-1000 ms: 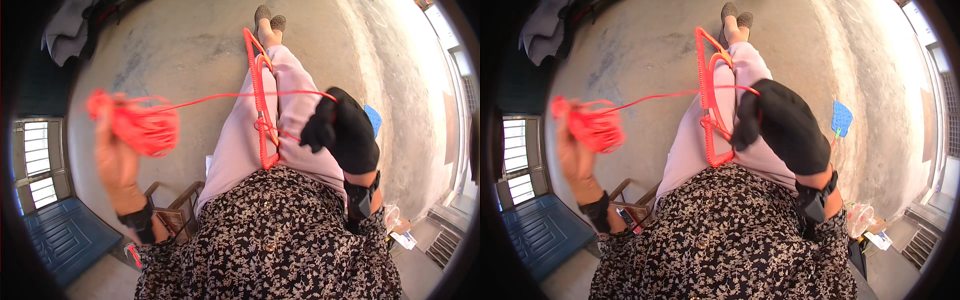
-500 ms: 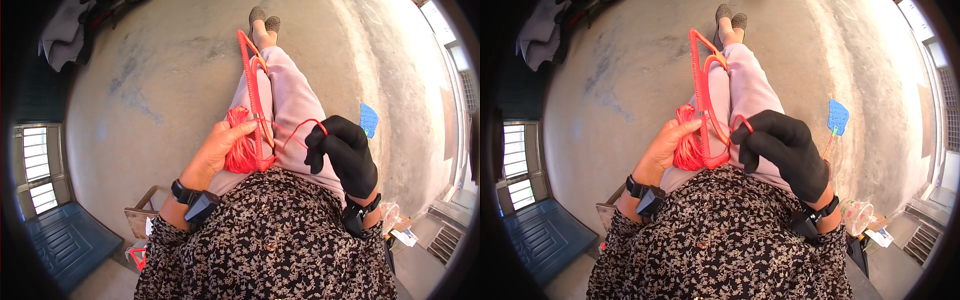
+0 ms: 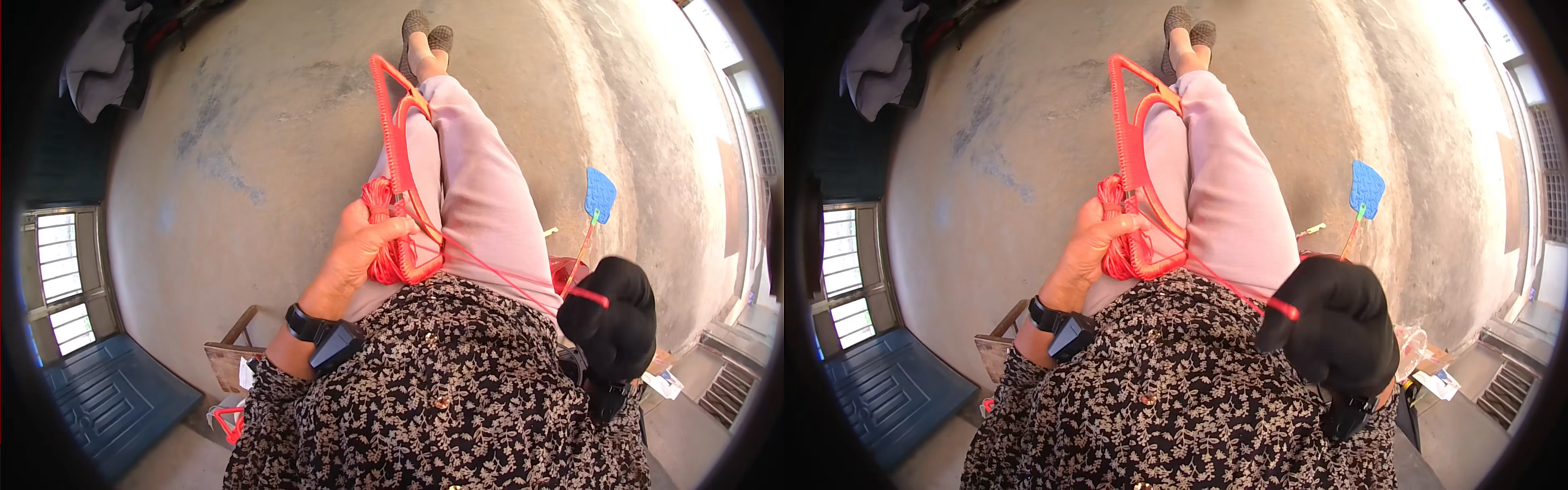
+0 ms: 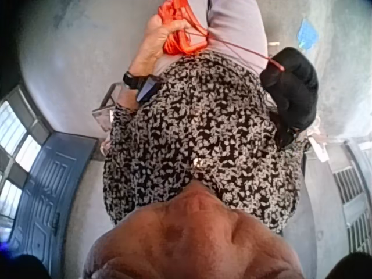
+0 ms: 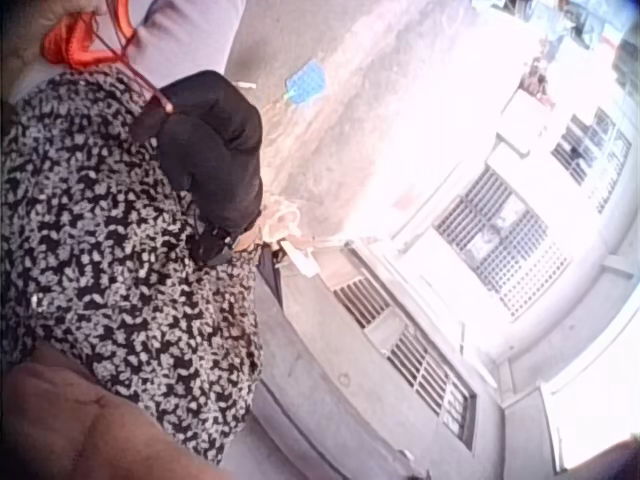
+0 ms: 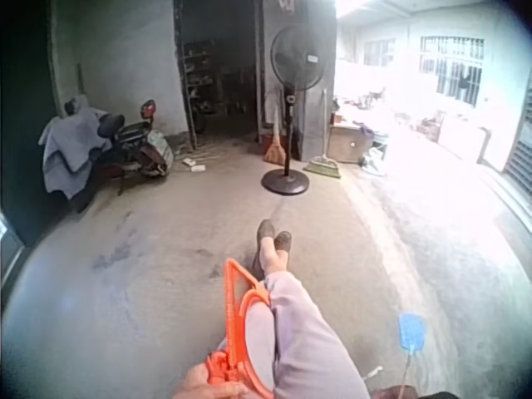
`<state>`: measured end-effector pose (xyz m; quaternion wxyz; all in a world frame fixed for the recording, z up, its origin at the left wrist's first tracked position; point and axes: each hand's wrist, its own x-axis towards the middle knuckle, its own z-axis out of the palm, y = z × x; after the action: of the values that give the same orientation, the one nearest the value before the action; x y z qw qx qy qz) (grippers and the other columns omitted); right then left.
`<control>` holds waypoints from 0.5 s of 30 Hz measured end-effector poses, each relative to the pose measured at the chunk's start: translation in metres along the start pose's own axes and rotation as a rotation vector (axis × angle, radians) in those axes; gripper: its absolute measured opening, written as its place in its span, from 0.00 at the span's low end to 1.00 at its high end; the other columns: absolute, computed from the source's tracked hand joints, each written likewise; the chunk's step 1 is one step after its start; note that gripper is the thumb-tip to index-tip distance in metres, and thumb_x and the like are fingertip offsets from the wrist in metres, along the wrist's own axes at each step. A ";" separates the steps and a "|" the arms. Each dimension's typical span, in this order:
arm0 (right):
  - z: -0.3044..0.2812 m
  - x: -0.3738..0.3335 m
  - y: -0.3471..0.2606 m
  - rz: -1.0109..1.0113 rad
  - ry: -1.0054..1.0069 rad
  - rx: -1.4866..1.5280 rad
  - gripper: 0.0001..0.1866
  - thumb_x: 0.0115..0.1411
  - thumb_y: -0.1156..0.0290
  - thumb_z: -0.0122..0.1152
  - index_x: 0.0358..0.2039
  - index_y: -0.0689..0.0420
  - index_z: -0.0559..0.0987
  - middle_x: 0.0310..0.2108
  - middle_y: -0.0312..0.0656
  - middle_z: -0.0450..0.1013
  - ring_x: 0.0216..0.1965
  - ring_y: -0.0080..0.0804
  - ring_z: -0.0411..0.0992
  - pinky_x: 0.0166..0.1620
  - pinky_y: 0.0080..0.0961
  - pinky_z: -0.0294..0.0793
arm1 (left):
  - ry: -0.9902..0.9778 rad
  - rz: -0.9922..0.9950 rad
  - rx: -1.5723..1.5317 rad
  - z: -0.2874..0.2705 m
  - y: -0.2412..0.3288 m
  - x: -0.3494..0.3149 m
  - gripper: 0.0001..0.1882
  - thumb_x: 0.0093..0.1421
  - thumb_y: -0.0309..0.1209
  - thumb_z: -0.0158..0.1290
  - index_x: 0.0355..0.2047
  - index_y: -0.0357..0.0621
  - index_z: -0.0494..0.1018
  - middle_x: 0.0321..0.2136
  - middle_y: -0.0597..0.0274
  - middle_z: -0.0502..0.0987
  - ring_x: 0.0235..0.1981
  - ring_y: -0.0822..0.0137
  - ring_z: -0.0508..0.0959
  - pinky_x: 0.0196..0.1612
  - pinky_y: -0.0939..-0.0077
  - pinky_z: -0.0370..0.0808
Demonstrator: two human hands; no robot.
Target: Wrapping red cord around plastic furniture frames.
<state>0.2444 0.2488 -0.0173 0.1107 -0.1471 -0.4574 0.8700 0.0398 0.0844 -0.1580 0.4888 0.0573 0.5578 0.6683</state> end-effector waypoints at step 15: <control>-0.063 0.092 0.082 0.162 0.002 -0.615 0.12 0.63 0.66 0.56 0.44 0.58 0.77 0.32 0.35 0.75 0.31 0.20 0.73 0.35 0.19 0.73 | 0.205 0.401 0.303 -0.027 0.061 -0.028 0.17 0.62 0.27 0.51 0.51 0.37 0.69 0.44 0.57 0.77 0.36 0.75 0.77 0.34 0.82 0.74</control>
<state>0.1759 0.2809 -0.1334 -0.0083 -0.2107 -0.6858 0.6966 0.0014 0.0519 -0.1060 0.2735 0.1711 0.6755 0.6631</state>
